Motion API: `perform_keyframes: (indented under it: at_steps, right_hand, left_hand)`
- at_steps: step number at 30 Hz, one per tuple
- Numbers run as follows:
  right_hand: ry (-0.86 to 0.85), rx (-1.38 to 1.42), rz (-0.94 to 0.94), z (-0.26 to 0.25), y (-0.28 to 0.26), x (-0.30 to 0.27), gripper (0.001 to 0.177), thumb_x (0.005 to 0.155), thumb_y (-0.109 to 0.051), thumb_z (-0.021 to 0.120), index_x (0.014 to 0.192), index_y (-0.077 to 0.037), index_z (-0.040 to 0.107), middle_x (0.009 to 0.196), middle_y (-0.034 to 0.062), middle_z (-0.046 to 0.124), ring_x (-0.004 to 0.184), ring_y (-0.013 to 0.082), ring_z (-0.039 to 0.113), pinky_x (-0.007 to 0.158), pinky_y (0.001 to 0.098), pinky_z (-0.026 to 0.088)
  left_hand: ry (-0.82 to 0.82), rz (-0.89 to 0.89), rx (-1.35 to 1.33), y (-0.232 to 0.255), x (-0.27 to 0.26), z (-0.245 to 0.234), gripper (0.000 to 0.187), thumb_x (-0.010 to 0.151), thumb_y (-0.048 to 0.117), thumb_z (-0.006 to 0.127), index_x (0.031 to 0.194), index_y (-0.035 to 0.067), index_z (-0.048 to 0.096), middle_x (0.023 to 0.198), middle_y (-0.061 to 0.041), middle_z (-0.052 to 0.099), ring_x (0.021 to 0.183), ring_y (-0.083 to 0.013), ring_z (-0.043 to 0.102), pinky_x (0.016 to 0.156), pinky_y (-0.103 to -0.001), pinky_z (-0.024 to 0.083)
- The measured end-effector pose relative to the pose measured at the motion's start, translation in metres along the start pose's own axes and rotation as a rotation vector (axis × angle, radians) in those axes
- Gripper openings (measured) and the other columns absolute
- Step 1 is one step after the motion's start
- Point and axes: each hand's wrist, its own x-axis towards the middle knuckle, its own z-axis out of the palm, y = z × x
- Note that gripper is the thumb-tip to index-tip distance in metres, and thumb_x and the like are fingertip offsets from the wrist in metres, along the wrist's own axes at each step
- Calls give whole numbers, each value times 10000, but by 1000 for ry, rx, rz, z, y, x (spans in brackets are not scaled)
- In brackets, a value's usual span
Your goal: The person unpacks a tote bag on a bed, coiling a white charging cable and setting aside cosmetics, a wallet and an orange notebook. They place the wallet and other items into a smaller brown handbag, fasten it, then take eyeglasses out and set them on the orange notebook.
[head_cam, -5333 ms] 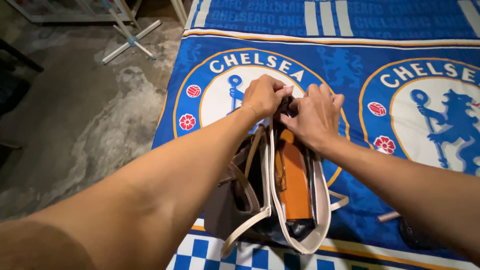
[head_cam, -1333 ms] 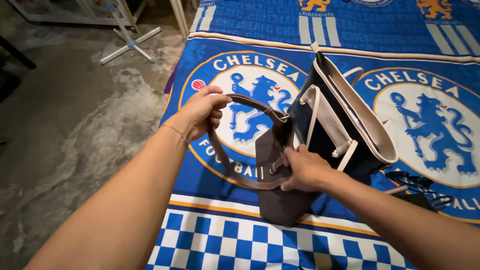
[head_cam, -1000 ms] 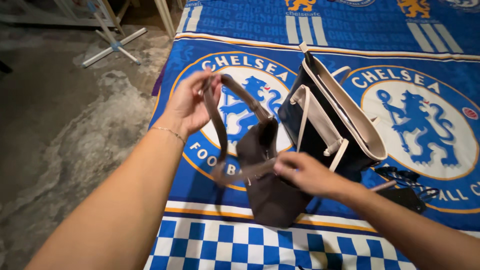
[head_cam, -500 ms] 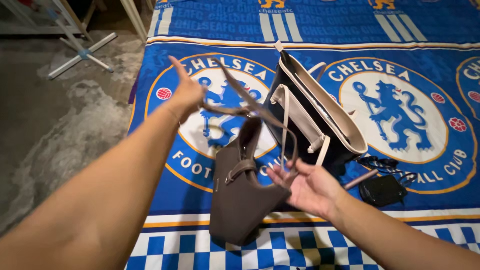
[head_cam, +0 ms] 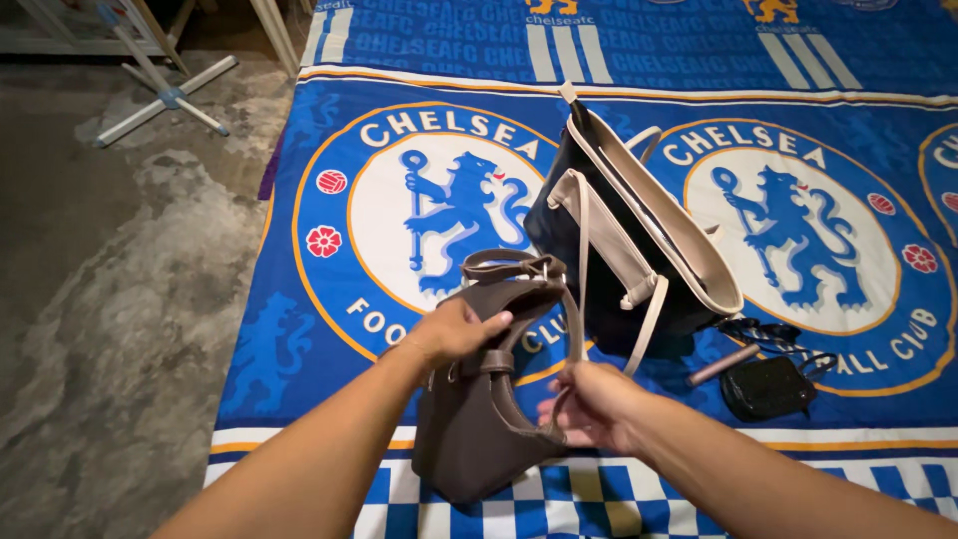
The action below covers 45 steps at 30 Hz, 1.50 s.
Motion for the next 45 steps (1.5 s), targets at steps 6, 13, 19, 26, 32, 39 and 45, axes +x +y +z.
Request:
perform_keyframes:
  at_steps: [6,13,19,26,32,39,45]
  right_hand:
    - [575,-791,-703,17,-18,-37,513,808,-319,806,1199,-66,588,1079,153,637,1050,324,670,915,426,534]
    - [315,-1106,-854,61,-25,-66,443,780,-321,816,1185,-250,651,1215,134,597,1134,346,629,957,435,509]
    - [263,-1110,-810,72,-29,-61,464,857,-359,737,1296,-294,603,1239,208,560,1140,397,624,985,447,504]
    - [221,-1387,-651,74,-24,-48,700,838,-306,732,1476,-422,468,1298,274,496,1148,471,614,1007,454,506]
    - [399,-1085,-776,74,-21,-28,329,823,-268,768,1141,-231,695,1079,90,754,1051,315,698,880,437,539]
    - [318,-916,-847,63,-16,-16,238,781,-168,789,1008,-173,718,960,69,767,945,253,729,834,384,546]
    - [215,-981,-894,56,-17,-17,424,708,-154,876,1108,-212,746,1147,169,580,1095,331,591,951,379,475]
  left_hand:
    - [-161,-236,-219,-51,6,-6,451,967,523,504,1192,159,648,902,-32,634,780,-167,596,643,-430,534]
    - [-86,-238,-586,-100,12,28,413,926,51,655,1338,52,672,959,-89,730,775,-157,704,690,-300,605]
    - [-128,-298,-986,-94,-9,29,527,885,-43,655,1378,132,594,1016,-64,707,874,-139,693,720,-244,580]
    - [-207,-434,-1137,-79,-26,38,264,943,96,690,1207,85,677,999,-23,649,908,-133,643,828,-241,580]
    - [-285,-270,-1011,-69,-34,42,327,923,97,642,1235,185,684,952,36,633,905,-86,584,815,-263,522]
    - [-88,-279,-1046,-55,-56,54,533,892,55,691,1396,182,578,1007,13,673,897,-87,613,796,-254,512]
    - [-253,-87,-1178,-62,-36,55,466,851,78,759,1315,109,722,858,9,640,721,-90,513,680,-250,445]
